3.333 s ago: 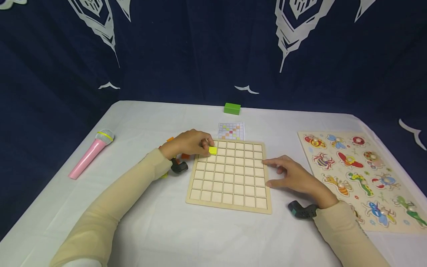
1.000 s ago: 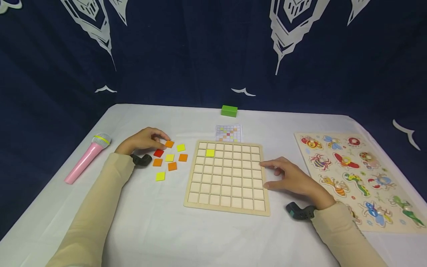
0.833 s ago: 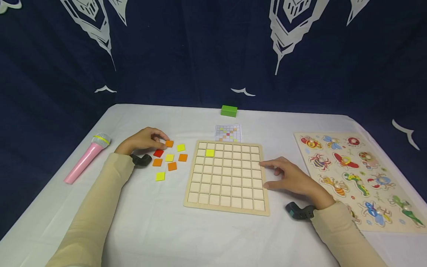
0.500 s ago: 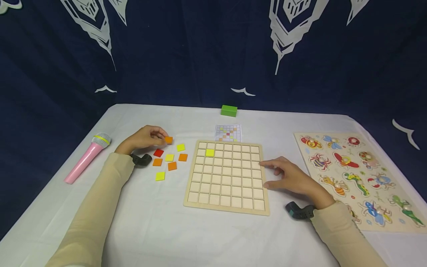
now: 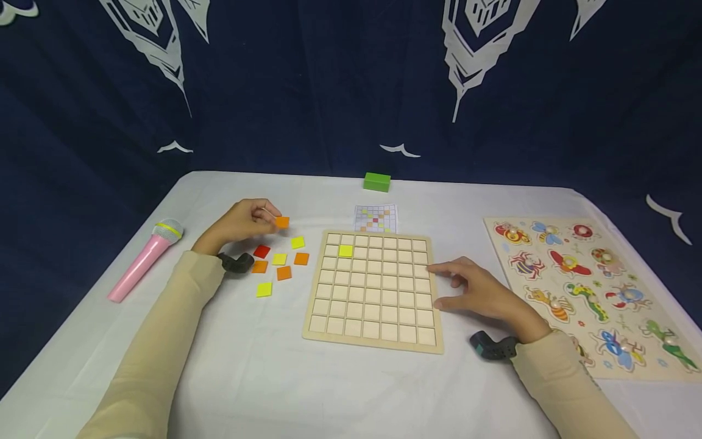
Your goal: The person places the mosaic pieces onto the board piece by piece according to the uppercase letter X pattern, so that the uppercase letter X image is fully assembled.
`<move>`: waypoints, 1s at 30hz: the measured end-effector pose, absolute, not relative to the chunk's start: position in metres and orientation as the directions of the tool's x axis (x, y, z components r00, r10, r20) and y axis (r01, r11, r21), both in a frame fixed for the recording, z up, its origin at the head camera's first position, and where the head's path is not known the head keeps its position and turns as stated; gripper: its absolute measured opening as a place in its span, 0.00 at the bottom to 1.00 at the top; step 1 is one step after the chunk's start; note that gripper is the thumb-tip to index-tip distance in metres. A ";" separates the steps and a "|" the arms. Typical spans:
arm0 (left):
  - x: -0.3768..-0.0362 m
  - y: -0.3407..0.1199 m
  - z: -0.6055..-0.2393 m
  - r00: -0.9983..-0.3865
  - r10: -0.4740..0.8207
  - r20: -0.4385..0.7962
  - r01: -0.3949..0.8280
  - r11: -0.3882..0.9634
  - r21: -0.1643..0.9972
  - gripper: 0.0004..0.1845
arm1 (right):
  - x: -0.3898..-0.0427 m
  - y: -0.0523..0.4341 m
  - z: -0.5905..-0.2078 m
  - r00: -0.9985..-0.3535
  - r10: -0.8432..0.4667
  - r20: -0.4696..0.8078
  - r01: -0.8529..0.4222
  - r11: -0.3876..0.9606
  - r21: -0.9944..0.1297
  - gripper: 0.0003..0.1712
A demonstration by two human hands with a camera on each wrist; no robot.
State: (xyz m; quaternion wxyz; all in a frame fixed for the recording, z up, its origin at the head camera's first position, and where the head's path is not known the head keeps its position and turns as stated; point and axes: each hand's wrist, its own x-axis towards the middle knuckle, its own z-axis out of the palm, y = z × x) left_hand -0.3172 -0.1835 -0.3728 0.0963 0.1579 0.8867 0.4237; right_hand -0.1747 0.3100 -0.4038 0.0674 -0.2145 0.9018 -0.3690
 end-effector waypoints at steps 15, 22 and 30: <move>-0.304 -0.150 -0.361 -0.896 0.441 0.055 0.323 0.561 0.762 0.15 | -0.175 0.312 -0.407 -0.900 -0.435 0.036 -0.334 0.633 -0.699 0.40; -0.299 -0.126 -0.358 -0.877 0.473 0.085 0.374 0.562 0.738 0.15 | -0.176 0.312 -0.405 -0.897 -0.440 0.042 -0.341 0.627 -0.701 0.40; -0.294 -0.095 -0.358 -0.852 0.516 0.089 0.406 0.543 0.735 0.15 | -0.176 0.310 -0.403 -0.899 -0.437 0.027 -0.328 0.632 -0.702 0.40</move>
